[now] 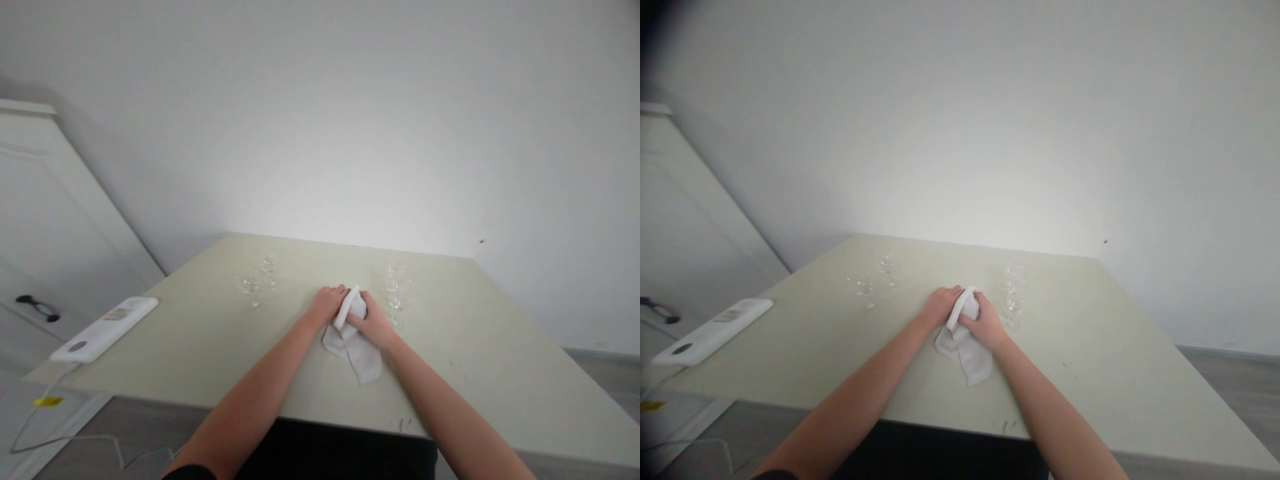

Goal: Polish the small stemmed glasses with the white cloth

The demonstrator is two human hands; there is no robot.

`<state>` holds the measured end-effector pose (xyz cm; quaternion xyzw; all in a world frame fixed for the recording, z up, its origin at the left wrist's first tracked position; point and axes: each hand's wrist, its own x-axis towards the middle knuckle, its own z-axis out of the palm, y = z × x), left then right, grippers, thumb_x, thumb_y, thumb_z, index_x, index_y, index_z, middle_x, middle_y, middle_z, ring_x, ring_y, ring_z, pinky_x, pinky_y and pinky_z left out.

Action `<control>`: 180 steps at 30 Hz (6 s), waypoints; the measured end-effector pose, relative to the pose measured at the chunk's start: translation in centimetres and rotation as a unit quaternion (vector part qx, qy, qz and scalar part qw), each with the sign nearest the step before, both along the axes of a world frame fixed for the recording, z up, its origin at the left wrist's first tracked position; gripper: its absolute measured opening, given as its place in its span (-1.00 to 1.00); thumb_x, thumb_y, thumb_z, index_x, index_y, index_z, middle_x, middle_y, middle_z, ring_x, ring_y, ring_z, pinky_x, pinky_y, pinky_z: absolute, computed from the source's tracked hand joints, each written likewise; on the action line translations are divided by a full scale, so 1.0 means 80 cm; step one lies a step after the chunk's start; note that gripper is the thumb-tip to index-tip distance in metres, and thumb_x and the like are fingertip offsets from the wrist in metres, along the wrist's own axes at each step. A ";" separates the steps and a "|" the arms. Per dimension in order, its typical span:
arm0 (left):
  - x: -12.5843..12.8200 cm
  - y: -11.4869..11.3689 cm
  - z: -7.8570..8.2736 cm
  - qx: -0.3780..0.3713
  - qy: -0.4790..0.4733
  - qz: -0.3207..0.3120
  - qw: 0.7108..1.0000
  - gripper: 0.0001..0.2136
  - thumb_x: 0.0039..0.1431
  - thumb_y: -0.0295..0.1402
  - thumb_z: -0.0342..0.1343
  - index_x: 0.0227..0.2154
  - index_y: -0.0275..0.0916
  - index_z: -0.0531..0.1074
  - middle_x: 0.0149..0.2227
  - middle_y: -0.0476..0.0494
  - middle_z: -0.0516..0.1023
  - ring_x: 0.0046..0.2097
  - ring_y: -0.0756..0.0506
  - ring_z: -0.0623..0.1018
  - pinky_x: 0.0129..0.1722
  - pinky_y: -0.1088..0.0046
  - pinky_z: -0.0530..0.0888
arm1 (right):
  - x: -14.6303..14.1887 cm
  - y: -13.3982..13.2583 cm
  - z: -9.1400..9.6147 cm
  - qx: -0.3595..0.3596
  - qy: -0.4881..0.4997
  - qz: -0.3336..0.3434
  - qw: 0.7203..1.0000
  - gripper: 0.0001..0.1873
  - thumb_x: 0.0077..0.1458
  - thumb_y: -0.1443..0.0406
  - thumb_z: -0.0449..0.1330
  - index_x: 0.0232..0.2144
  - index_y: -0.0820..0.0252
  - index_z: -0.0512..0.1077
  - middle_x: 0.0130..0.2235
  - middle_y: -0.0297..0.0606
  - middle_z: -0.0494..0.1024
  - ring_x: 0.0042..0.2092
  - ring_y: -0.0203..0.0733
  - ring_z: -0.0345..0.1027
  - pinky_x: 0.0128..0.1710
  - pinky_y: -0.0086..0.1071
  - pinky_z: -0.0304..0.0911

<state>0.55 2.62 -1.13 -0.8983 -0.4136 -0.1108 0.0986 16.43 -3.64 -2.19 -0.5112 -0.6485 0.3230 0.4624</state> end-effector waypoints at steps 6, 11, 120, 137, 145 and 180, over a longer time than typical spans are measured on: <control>0.003 -0.002 0.000 0.042 -0.026 -0.001 0.999 -0.80 0.32 -0.38 -0.09 -0.05 -0.21 0.34 -0.15 -0.16 0.50 -0.12 -0.14 0.49 -0.14 0.34 0.35 | -0.004 0.005 -0.005 -0.044 0.042 -0.031 0.998 -0.49 -0.05 0.06 0.25 -0.08 0.19 0.39 -0.16 -0.16 0.52 -0.14 -0.04 0.39 -0.08 -0.18 0.28; 0.004 -0.009 0.006 0.068 -0.016 -0.039 0.997 -0.82 0.34 -0.36 -0.11 -0.11 -0.23 0.34 -0.19 -0.18 0.52 -0.11 -0.14 0.50 -0.11 0.29 0.35 | -0.004 0.011 -0.012 -0.162 0.228 -0.003 0.960 -0.57 0.08 0.00 0.10 -0.23 0.23 0.45 -0.29 -0.19 0.56 -0.25 -0.09 0.41 -0.22 -0.28 0.30; -0.011 0.006 -0.003 -0.094 -0.318 0.007 0.943 -0.80 0.10 -0.26 0.11 -0.22 -0.14 0.32 -0.52 0.06 0.38 -0.46 -0.05 0.42 -0.44 0.48 0.20 | 0.001 0.008 -0.008 0.056 0.035 0.000 0.998 -0.67 0.16 0.12 0.07 -0.22 0.18 0.52 -0.29 -0.21 0.60 -0.10 -0.07 0.41 0.00 -0.21 0.26; 0.004 0.005 0.000 -0.320 -0.570 -0.078 0.753 -0.52 -0.04 0.04 0.23 -0.22 -0.26 0.41 -0.51 0.09 0.32 -0.50 0.05 0.31 -0.50 0.53 0.23 | -0.003 0.010 -0.019 0.118 -0.001 0.015 0.993 -0.74 0.09 0.16 0.18 -0.21 0.17 0.49 -0.15 -0.16 0.59 -0.10 -0.05 0.43 0.01 -0.17 0.28; 0.008 -0.007 -0.001 -0.362 -0.566 -0.098 0.734 -0.41 -0.11 0.00 0.31 -0.09 -0.20 0.27 -0.45 0.07 0.40 -0.48 0.04 0.39 -0.46 0.55 0.30 | -0.003 0.006 -0.011 0.082 -0.054 0.014 0.995 -0.65 0.04 0.37 0.12 -0.07 0.23 0.42 -0.17 -0.16 0.59 -0.17 -0.11 0.45 -0.13 -0.27 0.32; 0.004 -0.008 -0.027 -0.389 -0.555 -0.063 0.733 -0.47 -0.04 0.12 0.17 -0.14 -0.13 0.25 -0.60 0.14 0.18 -0.58 0.02 0.19 -0.58 0.50 0.09 | -0.008 -0.002 -0.016 -0.030 0.055 0.074 0.995 -0.90 0.07 0.28 0.18 -0.45 0.14 0.47 -0.43 -0.33 0.54 -0.40 -0.23 0.37 -0.38 -0.43 0.29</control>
